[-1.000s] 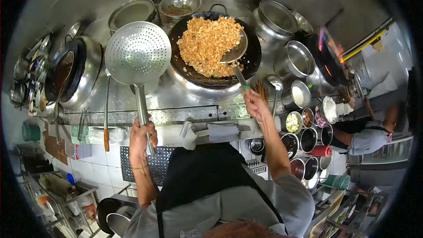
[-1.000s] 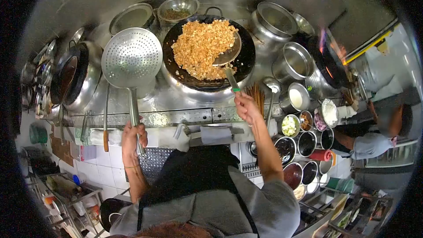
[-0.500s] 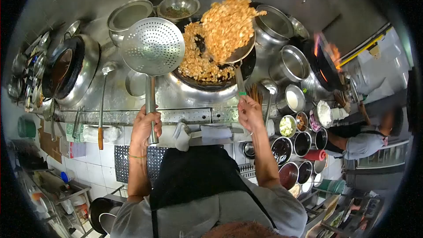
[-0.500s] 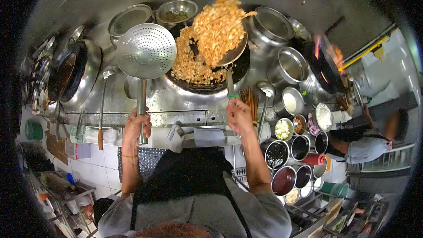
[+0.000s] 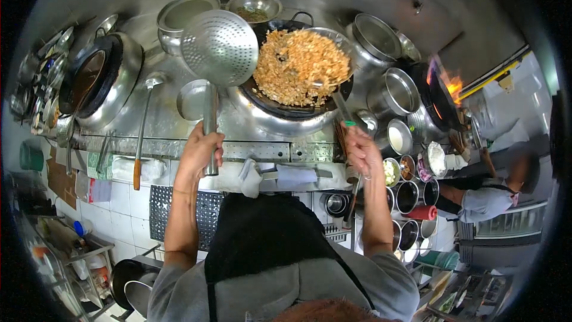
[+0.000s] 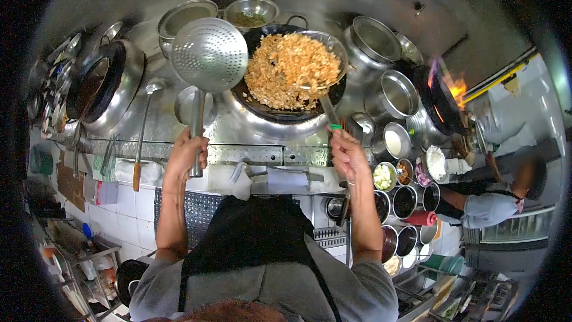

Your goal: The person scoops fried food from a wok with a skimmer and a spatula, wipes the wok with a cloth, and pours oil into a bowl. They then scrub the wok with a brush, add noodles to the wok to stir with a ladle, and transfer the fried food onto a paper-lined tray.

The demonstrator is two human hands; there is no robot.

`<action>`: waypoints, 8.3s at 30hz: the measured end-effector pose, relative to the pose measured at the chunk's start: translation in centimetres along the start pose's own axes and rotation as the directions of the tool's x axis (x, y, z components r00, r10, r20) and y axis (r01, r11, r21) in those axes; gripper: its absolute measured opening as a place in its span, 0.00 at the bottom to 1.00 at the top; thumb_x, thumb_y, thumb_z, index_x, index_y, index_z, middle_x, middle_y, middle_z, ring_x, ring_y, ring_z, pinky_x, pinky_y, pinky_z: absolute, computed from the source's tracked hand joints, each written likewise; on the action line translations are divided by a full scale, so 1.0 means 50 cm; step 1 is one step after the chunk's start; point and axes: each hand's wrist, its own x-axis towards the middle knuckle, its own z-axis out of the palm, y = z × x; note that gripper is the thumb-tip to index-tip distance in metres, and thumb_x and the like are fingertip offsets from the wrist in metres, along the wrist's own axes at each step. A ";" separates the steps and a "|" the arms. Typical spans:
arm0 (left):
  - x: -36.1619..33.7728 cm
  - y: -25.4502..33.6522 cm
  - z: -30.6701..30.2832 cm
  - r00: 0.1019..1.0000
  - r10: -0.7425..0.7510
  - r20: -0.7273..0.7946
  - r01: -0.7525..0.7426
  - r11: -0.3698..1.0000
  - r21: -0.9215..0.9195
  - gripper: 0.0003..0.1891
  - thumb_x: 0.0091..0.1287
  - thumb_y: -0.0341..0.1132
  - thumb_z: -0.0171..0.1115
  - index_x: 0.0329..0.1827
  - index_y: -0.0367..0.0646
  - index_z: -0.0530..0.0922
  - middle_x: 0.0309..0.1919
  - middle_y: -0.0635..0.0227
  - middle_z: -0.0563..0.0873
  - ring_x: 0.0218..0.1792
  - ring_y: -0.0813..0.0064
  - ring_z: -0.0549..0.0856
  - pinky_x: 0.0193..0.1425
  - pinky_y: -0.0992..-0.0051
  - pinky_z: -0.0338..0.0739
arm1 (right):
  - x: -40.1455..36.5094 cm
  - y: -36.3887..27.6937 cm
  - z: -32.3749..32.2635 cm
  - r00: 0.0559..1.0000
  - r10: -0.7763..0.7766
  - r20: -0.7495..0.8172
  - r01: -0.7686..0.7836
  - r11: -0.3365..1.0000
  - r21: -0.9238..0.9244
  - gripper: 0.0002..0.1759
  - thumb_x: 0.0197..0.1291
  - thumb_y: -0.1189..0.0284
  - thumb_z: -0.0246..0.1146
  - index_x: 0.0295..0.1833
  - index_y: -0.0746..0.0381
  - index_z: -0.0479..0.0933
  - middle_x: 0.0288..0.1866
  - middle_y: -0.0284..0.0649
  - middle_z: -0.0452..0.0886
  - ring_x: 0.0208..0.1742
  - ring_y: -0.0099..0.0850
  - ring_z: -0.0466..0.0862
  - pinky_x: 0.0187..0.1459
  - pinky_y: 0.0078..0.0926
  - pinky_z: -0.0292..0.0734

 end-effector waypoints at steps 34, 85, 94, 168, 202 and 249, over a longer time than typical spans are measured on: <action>0.154 -0.039 0.148 0.844 -0.307 0.440 0.466 0.826 -0.316 0.06 0.66 0.27 0.53 0.43 0.37 0.69 0.24 0.74 0.71 0.16 0.87 0.69 0.13 0.84 0.63 | -0.100 -0.037 0.084 0.876 -0.482 -0.020 0.251 0.491 -0.834 0.07 0.68 0.74 0.55 0.41 0.66 0.75 0.19 0.28 0.69 0.11 0.15 0.64 0.10 0.18 0.55; 0.181 -0.047 0.098 0.736 -0.266 0.622 0.560 0.755 -0.341 0.08 0.66 0.27 0.53 0.47 0.37 0.70 0.24 0.76 0.69 0.15 0.89 0.67 0.13 0.85 0.59 | 0.001 0.064 0.128 0.978 -0.207 0.040 0.184 0.747 -0.639 0.11 0.69 0.73 0.54 0.32 0.65 0.71 0.18 0.29 0.68 0.08 0.17 0.62 0.08 0.18 0.54; 0.157 -0.048 0.090 0.803 -0.256 0.538 0.462 0.837 -0.293 0.09 0.65 0.26 0.53 0.46 0.36 0.69 0.24 0.74 0.70 0.15 0.88 0.67 0.13 0.84 0.61 | 0.000 0.042 0.113 0.952 -0.307 0.016 0.228 0.671 -0.705 0.07 0.68 0.75 0.56 0.43 0.66 0.79 0.20 0.29 0.70 0.12 0.14 0.64 0.12 0.18 0.56; 0.159 0.006 0.011 0.964 -0.102 0.247 0.168 0.950 -0.265 0.04 0.63 0.25 0.54 0.39 0.38 0.70 0.22 0.70 0.71 0.15 0.82 0.69 0.14 0.80 0.63 | 0.076 0.100 -0.025 0.997 -0.048 -0.054 0.053 0.994 0.099 0.12 0.69 0.74 0.52 0.56 0.63 0.72 0.24 0.29 0.70 0.11 0.13 0.59 0.07 0.13 0.51; 0.198 -0.052 0.132 0.826 -0.181 0.534 0.407 0.846 -0.344 0.06 0.63 0.25 0.55 0.41 0.39 0.69 0.23 0.73 0.70 0.17 0.85 0.69 0.14 0.81 0.63 | 0.095 -0.022 0.056 0.789 -0.582 0.194 0.340 0.151 -0.928 0.10 0.66 0.76 0.57 0.49 0.68 0.79 0.22 0.24 0.67 0.25 0.13 0.63 0.26 0.17 0.63; 0.215 0.110 0.094 0.826 -0.140 0.545 0.336 0.900 -0.278 0.03 0.66 0.26 0.52 0.36 0.42 0.67 0.22 0.74 0.70 0.17 0.87 0.68 0.14 0.84 0.62 | 0.018 -0.009 0.070 0.944 -0.199 -0.264 0.034 0.853 -0.521 0.10 0.63 0.81 0.50 0.50 0.66 0.68 0.26 0.33 0.70 0.10 0.19 0.63 0.08 0.21 0.56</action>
